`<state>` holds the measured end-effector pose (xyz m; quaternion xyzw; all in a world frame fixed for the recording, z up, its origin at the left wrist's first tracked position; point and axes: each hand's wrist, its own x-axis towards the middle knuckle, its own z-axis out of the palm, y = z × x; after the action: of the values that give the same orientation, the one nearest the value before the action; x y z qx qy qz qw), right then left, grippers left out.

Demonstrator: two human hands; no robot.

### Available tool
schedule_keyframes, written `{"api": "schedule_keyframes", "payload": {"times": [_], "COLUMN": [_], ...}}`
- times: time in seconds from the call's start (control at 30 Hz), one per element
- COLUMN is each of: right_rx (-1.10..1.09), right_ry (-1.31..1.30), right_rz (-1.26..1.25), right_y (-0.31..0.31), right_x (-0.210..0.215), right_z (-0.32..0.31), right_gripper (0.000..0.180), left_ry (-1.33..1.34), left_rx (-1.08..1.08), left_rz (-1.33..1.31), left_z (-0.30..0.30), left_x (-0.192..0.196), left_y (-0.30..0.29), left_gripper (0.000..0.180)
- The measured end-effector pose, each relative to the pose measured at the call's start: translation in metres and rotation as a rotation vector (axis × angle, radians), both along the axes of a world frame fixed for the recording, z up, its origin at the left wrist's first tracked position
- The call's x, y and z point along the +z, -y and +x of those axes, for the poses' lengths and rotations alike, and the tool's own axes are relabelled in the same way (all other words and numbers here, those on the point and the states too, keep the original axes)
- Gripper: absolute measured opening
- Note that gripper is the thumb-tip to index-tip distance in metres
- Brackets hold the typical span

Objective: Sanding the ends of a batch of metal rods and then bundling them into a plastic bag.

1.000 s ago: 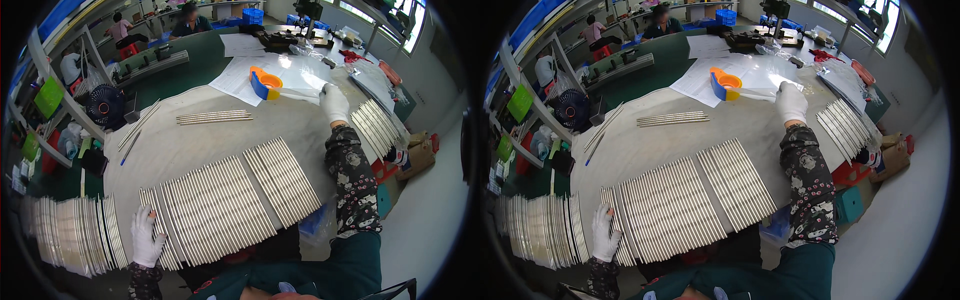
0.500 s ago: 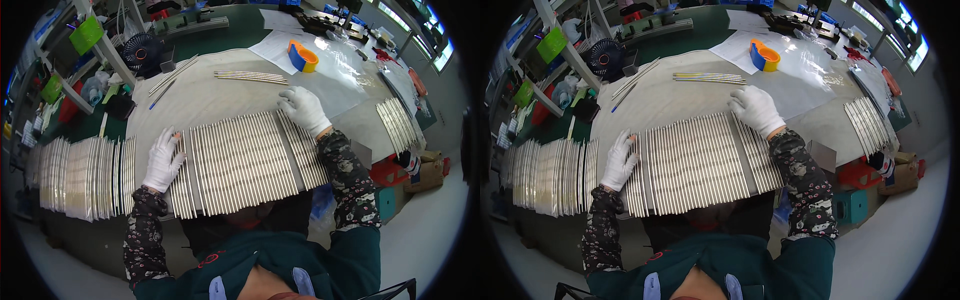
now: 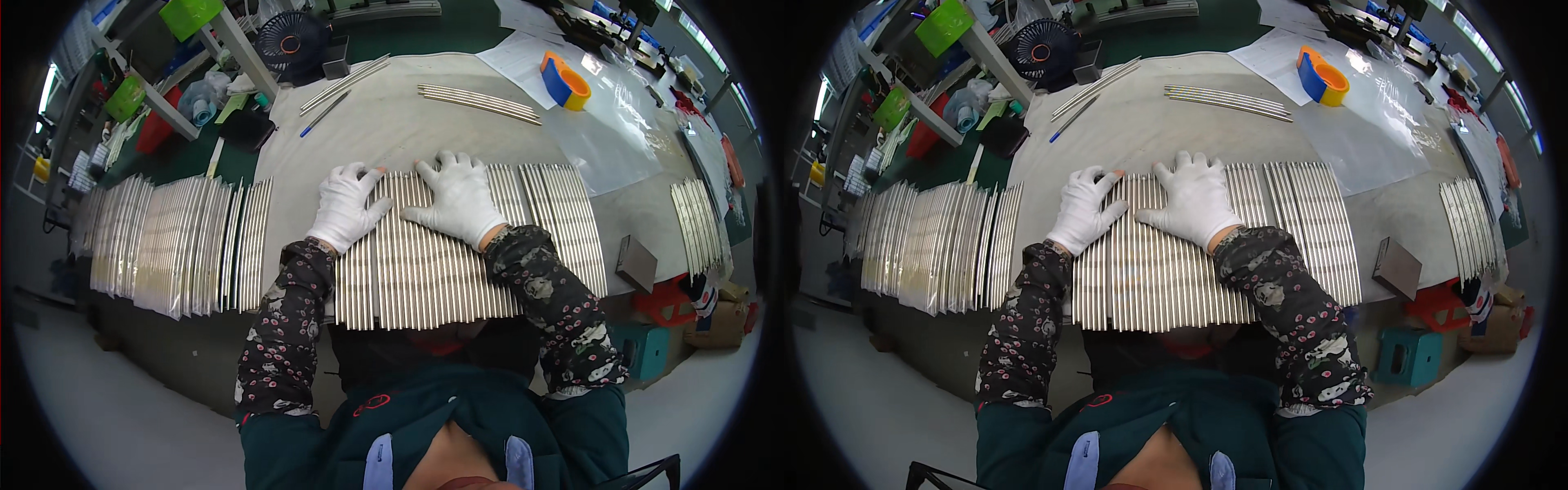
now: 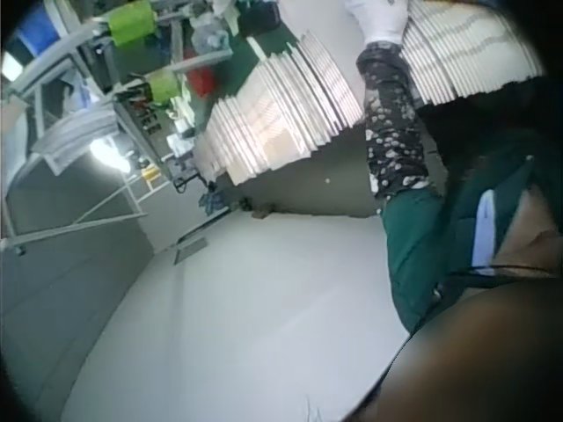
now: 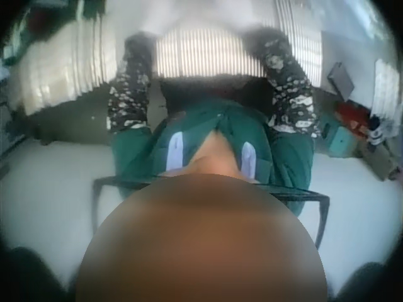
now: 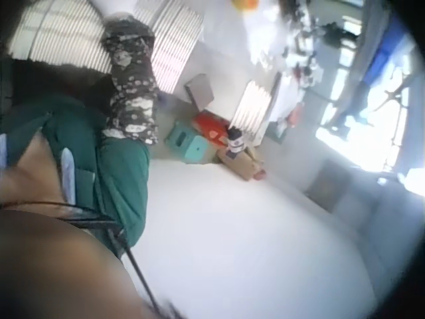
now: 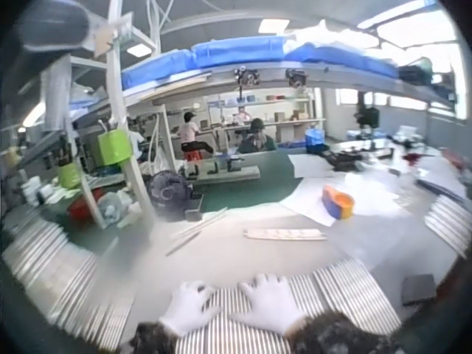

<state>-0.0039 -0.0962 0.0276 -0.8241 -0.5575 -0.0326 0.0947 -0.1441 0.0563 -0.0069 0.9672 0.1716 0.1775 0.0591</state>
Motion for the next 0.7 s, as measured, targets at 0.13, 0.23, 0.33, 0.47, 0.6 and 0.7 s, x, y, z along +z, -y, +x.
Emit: {"api": "schedule_keyframes", "payload": {"times": [0.13, 0.23, 0.33, 0.47, 0.6, 0.7], "right_rx": [-0.065, -0.087, -0.063, -0.061, 0.029, -0.14], "right_ry": [-0.014, -0.045, -0.037, -0.073, 0.086, -0.602], "right_rz": [-0.058, -0.075, -0.043, -0.081, 0.268, 0.362], "right_y": [-0.004, 0.0, 0.016, 0.038, 0.066, 0.14], "right_x": [0.005, 0.006, -0.001, 0.008, 0.023, 0.033], "right_z": [-0.008, -0.014, -0.025, -0.035, -0.043, -0.049], "right_gripper": [0.072, 0.073, 0.076, 0.077, 0.067, 0.037], "left_ry": [-0.006, -0.018, -0.044, -0.064, 0.169, 0.028], "left_rx": [0.012, 0.024, 0.022, -0.013, -0.091, -0.312], "left_rz": [0.009, -0.002, -0.014, -0.066, -0.149, -0.314], "left_z": [0.004, -0.002, -0.015, -0.026, -0.052, -0.105], "left_x": [0.008, 0.007, 0.006, 0.009, 0.006, 0.029], "left_y": [0.006, 0.013, 0.028, 0.049, 0.028, 0.013], "left_gripper": [0.051, 0.053, 0.054, 0.054, 0.058, 0.073]}}
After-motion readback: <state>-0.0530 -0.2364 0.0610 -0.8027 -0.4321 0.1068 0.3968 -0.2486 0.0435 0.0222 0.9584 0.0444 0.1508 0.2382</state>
